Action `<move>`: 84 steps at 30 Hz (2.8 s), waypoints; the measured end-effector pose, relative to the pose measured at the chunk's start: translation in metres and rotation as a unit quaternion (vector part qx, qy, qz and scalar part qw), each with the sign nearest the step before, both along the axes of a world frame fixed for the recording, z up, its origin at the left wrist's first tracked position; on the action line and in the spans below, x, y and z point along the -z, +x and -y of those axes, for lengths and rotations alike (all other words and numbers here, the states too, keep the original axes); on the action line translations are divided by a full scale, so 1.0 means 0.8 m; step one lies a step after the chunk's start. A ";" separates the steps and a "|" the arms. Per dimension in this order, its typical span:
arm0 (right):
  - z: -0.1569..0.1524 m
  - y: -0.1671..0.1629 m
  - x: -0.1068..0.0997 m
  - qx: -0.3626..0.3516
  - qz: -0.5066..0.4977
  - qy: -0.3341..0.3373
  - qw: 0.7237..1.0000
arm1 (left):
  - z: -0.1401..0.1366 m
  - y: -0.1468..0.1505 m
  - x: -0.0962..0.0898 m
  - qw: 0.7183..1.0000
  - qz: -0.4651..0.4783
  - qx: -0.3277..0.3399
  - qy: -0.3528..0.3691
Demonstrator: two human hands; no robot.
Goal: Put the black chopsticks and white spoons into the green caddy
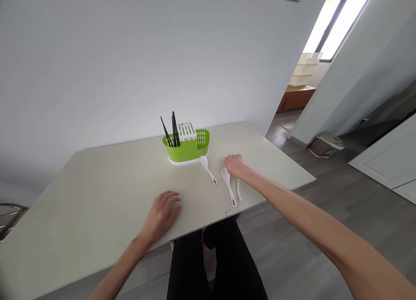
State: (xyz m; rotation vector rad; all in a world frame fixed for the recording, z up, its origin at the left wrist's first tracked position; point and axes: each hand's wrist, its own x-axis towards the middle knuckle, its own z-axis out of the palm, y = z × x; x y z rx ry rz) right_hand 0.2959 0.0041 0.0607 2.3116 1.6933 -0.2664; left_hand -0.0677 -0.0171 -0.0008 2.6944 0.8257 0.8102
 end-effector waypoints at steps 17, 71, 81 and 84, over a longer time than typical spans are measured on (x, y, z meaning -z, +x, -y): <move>0.047 0.012 -0.136 -0.019 -0.014 0.222 0.975 | 0.035 0.171 0.027 0.977 -0.080 0.192 0.039; -0.084 -0.184 -0.126 -0.280 -0.215 0.343 0.870 | -0.099 -0.122 0.005 0.963 0.097 -0.234 -0.086; 0.057 0.014 -0.057 -0.113 -0.186 0.249 0.944 | -0.103 -0.114 0.002 0.958 0.088 -0.258 -0.092; 0.073 0.049 -0.010 -0.037 -0.212 0.180 0.960 | -0.104 -0.111 0.000 0.957 0.078 -0.267 -0.088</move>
